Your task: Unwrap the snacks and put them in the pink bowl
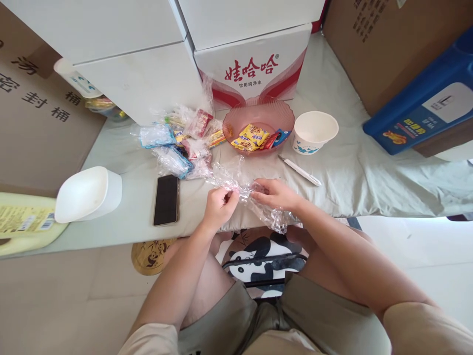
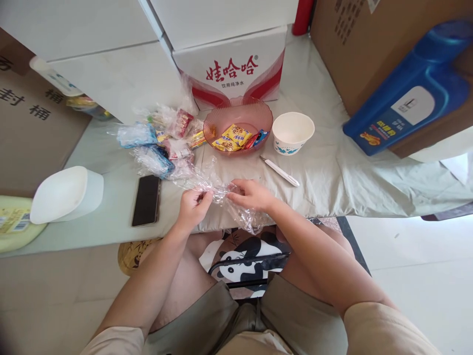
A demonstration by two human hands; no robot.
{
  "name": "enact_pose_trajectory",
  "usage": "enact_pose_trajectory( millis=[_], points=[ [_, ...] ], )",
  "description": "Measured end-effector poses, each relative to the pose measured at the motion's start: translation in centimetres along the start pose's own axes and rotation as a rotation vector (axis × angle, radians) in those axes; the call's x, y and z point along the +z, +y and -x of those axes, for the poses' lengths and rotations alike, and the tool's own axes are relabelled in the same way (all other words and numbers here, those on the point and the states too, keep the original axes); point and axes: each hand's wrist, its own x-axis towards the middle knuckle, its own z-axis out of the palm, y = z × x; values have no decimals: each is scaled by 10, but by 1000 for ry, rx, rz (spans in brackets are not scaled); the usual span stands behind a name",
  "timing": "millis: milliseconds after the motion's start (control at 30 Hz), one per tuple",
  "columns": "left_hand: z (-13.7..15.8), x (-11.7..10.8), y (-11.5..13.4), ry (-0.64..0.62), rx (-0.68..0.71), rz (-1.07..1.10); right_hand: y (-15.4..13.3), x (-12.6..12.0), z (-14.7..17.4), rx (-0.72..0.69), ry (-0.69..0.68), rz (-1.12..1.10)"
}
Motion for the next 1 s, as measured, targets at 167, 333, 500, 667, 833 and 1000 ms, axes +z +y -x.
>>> enact_pose_trajectory(
  millis=[167, 333, 500, 667, 833, 1000],
  points=[
    [-2, 7, 5, -43, 26, -50, -3, -11, 6, -15, -163, -184],
    [-5, 19, 3, -46, 79, -235, -3, -9, 11, -47, -153, -211],
    [-8, 26, -1, -73, 74, -228, 1, 1, 8, -32, -25, -143],
    [-7, 32, -3, -214, -140, 258, 5, 4, 6, -11, 1, -354],
    [-8, 33, -4, -355, -326, 416, 11, 8, 8, -48, 82, -348],
    [-10, 30, 0, -357, -438, 493, 10, 8, 7, -36, 109, -373]
  ],
)
